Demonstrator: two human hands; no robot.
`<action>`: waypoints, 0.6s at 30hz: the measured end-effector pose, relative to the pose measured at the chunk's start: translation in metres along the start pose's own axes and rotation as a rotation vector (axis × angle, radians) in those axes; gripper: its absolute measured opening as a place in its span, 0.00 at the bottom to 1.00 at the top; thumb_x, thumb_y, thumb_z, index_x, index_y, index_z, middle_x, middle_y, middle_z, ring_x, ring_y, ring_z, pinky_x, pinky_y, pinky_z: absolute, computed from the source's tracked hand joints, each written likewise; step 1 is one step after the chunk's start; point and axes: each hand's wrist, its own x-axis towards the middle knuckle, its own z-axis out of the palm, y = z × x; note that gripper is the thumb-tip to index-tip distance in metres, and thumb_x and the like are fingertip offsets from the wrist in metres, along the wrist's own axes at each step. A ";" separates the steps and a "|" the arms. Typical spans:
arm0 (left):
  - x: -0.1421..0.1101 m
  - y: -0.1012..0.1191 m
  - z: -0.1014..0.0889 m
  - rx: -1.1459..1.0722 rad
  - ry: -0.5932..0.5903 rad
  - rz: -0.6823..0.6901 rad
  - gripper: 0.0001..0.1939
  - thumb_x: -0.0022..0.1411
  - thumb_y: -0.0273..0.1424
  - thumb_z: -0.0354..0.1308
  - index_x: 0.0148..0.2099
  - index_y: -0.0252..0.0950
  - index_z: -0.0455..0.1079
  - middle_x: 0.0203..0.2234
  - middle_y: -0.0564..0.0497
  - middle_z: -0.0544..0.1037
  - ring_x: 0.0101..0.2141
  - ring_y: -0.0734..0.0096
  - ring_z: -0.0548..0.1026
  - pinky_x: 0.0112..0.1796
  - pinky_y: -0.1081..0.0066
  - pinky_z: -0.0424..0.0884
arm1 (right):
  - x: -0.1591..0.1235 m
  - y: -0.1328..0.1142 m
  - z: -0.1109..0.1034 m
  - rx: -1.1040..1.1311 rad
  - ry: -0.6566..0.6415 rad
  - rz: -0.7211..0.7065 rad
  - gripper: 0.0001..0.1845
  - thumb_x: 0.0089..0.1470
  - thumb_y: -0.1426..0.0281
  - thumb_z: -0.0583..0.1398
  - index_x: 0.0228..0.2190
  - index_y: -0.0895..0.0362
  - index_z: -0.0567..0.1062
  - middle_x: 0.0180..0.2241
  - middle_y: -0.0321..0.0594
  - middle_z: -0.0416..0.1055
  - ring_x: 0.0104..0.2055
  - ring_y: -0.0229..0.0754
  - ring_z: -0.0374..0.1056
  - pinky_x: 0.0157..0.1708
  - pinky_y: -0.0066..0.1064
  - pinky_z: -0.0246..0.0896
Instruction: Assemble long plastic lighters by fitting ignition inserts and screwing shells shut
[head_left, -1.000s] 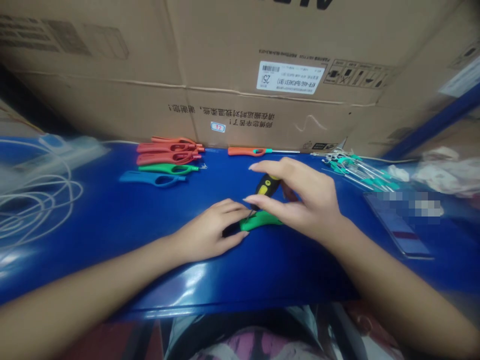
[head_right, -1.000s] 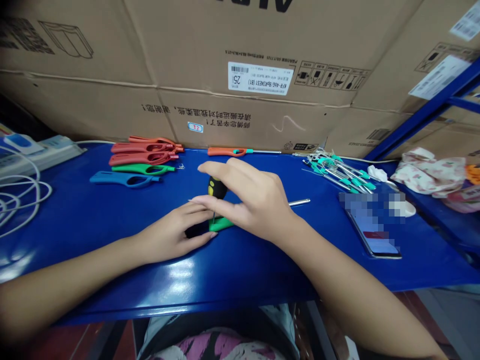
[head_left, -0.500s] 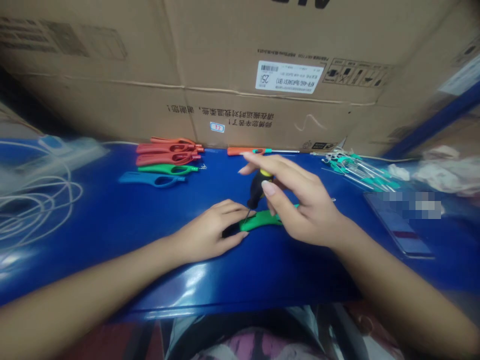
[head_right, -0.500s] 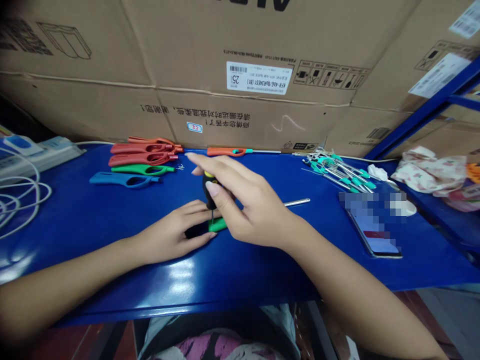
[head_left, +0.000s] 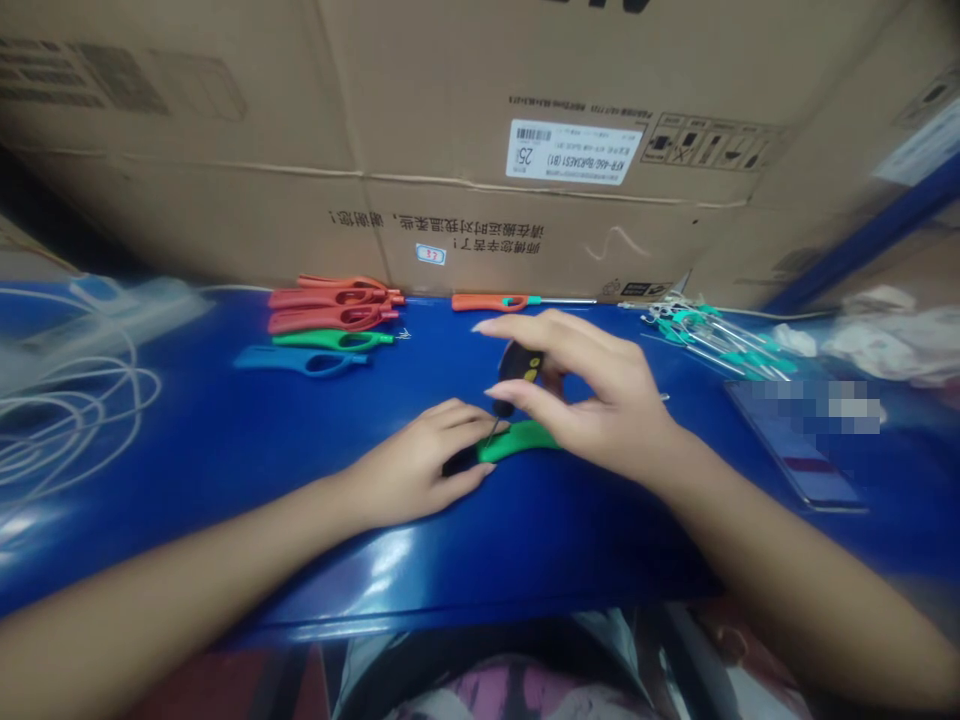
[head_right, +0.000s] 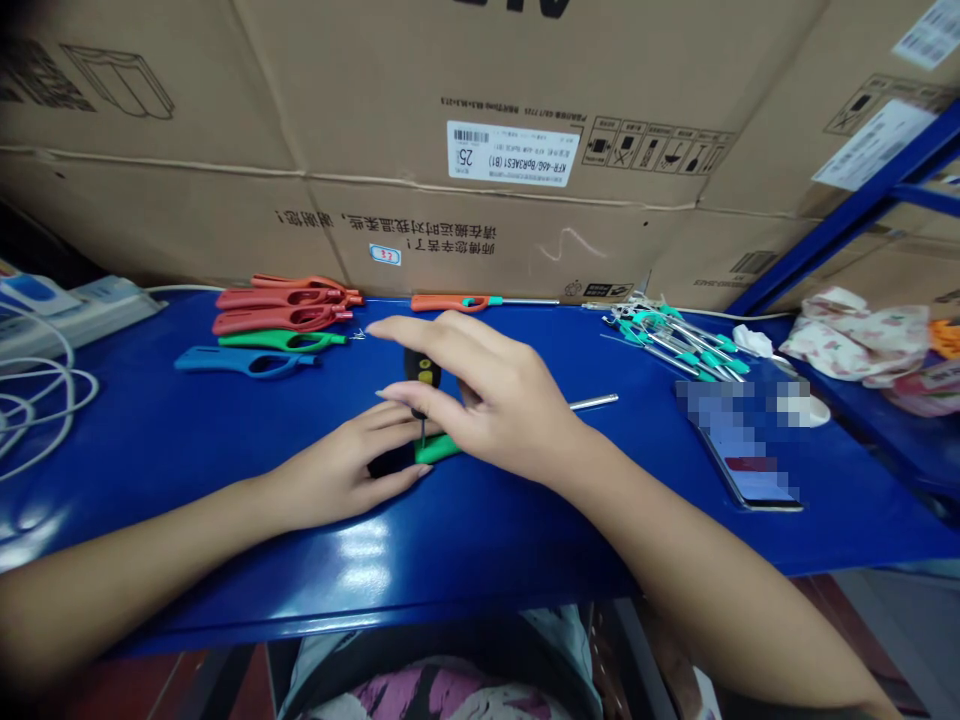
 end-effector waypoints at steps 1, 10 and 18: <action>0.000 0.000 0.000 0.000 -0.005 -0.002 0.19 0.70 0.31 0.56 0.62 0.39 0.68 0.52 0.43 0.75 0.53 0.58 0.71 0.55 0.56 0.69 | 0.000 0.000 0.000 -0.079 0.032 -0.024 0.18 0.62 0.64 0.62 0.53 0.55 0.75 0.45 0.44 0.78 0.42 0.42 0.74 0.42 0.32 0.72; -0.002 -0.001 0.002 0.019 0.015 0.002 0.15 0.70 0.32 0.56 0.57 0.37 0.70 0.48 0.43 0.76 0.50 0.59 0.73 0.53 0.58 0.71 | 0.001 -0.006 -0.004 0.032 0.027 -0.064 0.15 0.63 0.66 0.62 0.50 0.56 0.78 0.36 0.38 0.77 0.30 0.34 0.70 0.32 0.27 0.69; -0.001 0.000 0.001 0.011 0.010 -0.010 0.15 0.70 0.32 0.56 0.57 0.38 0.71 0.50 0.43 0.75 0.52 0.58 0.72 0.54 0.57 0.70 | 0.001 -0.014 -0.003 0.019 -0.004 -0.039 0.19 0.67 0.73 0.54 0.56 0.54 0.73 0.46 0.42 0.77 0.43 0.38 0.74 0.41 0.30 0.71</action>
